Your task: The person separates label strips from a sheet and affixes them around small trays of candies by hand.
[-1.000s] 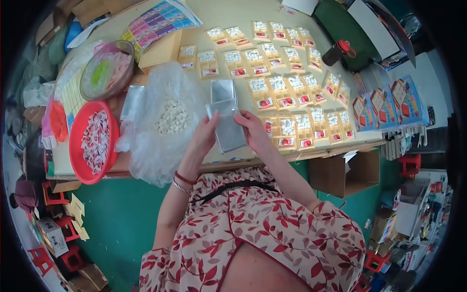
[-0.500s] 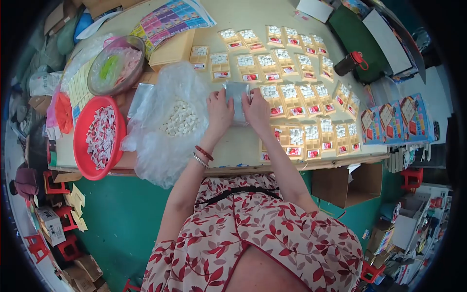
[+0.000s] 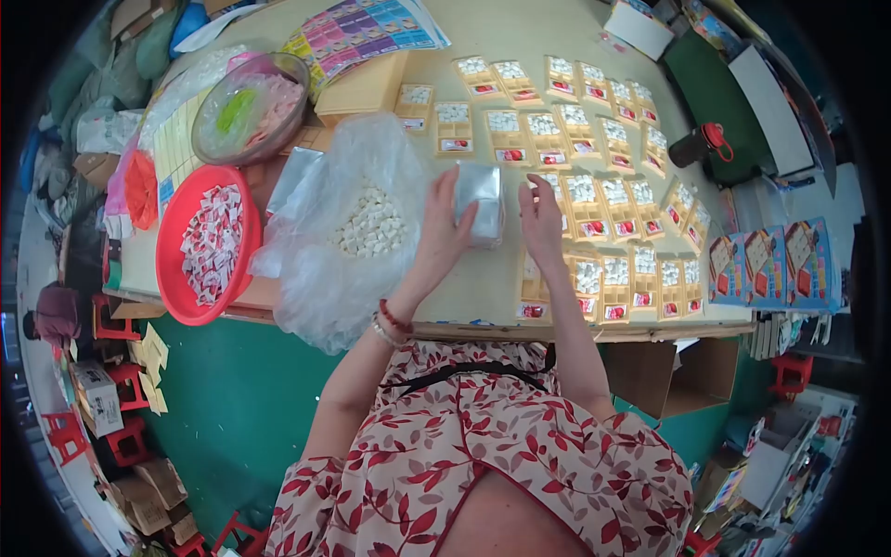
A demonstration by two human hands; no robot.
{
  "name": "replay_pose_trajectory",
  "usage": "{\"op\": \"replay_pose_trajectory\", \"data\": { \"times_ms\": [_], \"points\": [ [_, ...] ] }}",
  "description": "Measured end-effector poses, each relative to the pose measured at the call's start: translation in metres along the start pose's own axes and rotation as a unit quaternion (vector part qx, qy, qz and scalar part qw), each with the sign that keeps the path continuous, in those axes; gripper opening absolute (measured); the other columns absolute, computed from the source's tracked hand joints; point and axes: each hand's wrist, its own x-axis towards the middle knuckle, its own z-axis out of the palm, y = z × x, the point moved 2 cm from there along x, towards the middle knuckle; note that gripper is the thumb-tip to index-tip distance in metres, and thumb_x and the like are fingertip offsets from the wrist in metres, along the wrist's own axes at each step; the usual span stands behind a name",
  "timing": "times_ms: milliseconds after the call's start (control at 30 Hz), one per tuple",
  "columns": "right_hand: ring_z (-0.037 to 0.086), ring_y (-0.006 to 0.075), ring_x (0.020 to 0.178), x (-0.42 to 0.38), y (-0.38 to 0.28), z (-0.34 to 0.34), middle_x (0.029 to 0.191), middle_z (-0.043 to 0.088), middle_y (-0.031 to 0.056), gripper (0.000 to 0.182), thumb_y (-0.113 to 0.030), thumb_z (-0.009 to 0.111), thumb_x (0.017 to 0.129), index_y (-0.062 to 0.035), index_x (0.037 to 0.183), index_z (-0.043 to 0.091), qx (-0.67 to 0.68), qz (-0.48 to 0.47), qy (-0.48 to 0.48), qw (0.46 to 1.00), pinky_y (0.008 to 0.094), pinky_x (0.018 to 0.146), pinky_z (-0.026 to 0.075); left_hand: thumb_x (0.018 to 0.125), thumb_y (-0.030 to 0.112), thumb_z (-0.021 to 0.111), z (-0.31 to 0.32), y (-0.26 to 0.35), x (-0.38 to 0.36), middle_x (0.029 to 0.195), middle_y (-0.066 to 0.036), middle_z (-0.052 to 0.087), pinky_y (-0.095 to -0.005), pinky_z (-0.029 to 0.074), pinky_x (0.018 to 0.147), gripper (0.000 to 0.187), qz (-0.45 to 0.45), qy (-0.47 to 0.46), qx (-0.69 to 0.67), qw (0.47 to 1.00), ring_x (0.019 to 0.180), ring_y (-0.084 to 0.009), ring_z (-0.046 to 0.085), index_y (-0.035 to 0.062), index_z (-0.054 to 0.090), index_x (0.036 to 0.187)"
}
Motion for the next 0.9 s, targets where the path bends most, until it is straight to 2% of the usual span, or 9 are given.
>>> {"op": "replay_pose_trajectory", "data": {
  "times_ms": [200,333,400,433,567,600,667,733,900],
  "points": [
    [0.054,0.0061,0.066,-0.009,-0.020,-0.061,0.085,0.055,0.0019,0.023,-0.010,0.056,0.088,-0.0042,0.111,0.056,0.115,-0.009,-0.019,0.993,0.0193,0.057,0.043,0.088,-0.001,0.050,-0.085,0.074,0.013,0.126,-0.009,0.047,-0.0262,0.043,0.088,0.035,0.023,0.120,-0.128,0.984,0.111,-0.0176,0.050,0.0035,0.046,0.122],
    [0.055,0.0067,0.067,-0.016,-0.033,-0.091,0.085,0.056,0.0007,0.022,-0.010,0.056,0.088,-0.0034,0.109,0.057,0.190,-0.012,0.008,0.982,0.0199,0.059,0.044,0.094,0.018,0.042,-0.147,0.141,0.018,0.123,-0.016,0.047,-0.0367,0.049,0.085,0.034,0.145,0.331,-0.168,0.917,0.105,-0.0261,0.054,-0.0028,0.045,0.120],
    [0.056,0.0083,0.067,-0.017,-0.050,-0.114,0.079,0.057,0.0013,0.020,-0.012,0.057,0.088,-0.0040,0.107,0.058,0.244,-0.028,0.047,0.968,0.0217,0.061,0.045,0.088,0.035,0.047,-0.192,0.166,0.017,0.125,-0.018,0.046,-0.0478,0.050,0.082,0.044,0.295,0.389,0.014,0.873,0.107,-0.0311,0.052,-0.0045,0.050,0.108],
    [0.056,0.0096,0.066,-0.017,-0.066,-0.132,0.073,0.058,0.0022,0.020,-0.013,0.058,0.088,-0.0032,0.105,0.059,0.217,-0.024,0.099,0.971,0.0229,0.062,0.045,0.087,0.038,0.046,-0.232,0.168,0.005,0.121,-0.018,0.048,-0.0530,0.048,0.081,0.047,0.329,0.332,-0.190,0.864,0.109,-0.0357,0.050,-0.0040,0.051,0.108],
    [0.059,0.0170,0.066,-0.025,-0.145,-0.228,0.088,0.058,0.0094,0.021,-0.016,0.056,0.084,0.0003,0.095,0.062,0.052,-0.253,0.311,0.915,0.0254,0.064,0.047,0.086,0.048,0.053,-0.257,0.269,-0.014,0.136,-0.011,0.039,-0.0455,0.035,0.100,0.070,0.600,0.211,-0.167,0.753,0.120,-0.0280,0.041,0.0150,0.024,0.141],
    [0.057,0.0229,0.068,-0.035,-0.172,-0.250,0.091,0.058,0.0099,0.027,-0.024,0.053,0.085,-0.0006,0.093,0.063,0.082,-0.449,0.199,0.867,0.0309,0.063,0.047,0.088,0.046,0.051,-0.267,0.283,-0.029,0.137,-0.012,0.037,-0.0463,0.036,0.100,0.067,0.602,0.175,-0.133,0.768,0.120,-0.0276,0.041,0.0140,0.025,0.141],
    [0.053,0.0168,0.092,-0.059,-0.219,-0.279,0.109,0.055,0.0099,0.049,-0.045,0.054,0.086,-0.0047,0.114,0.051,0.085,-0.577,0.268,0.767,0.0350,0.067,0.045,0.090,0.044,0.049,-0.274,0.280,-0.035,0.138,-0.012,0.036,-0.0472,0.037,0.099,0.063,0.599,0.140,-0.105,0.781,0.119,-0.0273,0.042,0.0130,0.027,0.140],
    [0.046,0.0278,0.112,-0.082,-0.260,-0.282,0.132,0.039,0.0064,0.067,-0.052,0.051,0.085,-0.0121,0.135,0.030,0.236,-0.589,0.019,0.772,0.0409,0.087,0.039,0.090,0.044,0.048,-0.274,0.276,-0.036,0.138,-0.012,0.036,-0.0472,0.037,0.098,0.063,0.593,0.144,-0.115,0.784,0.119,-0.0275,0.042,0.0128,0.027,0.140],
    [0.046,0.0277,0.112,-0.076,-0.286,-0.227,0.131,0.039,0.0065,0.066,-0.052,0.051,0.085,-0.0122,0.134,0.031,0.232,-0.589,0.021,0.774,0.0409,0.087,0.039,0.090,0.044,0.048,-0.274,0.268,-0.034,0.137,-0.013,0.037,-0.0473,0.037,0.098,0.062,0.584,0.146,-0.134,0.787,0.118,-0.0278,0.043,0.0124,0.027,0.139]
  ]
}}
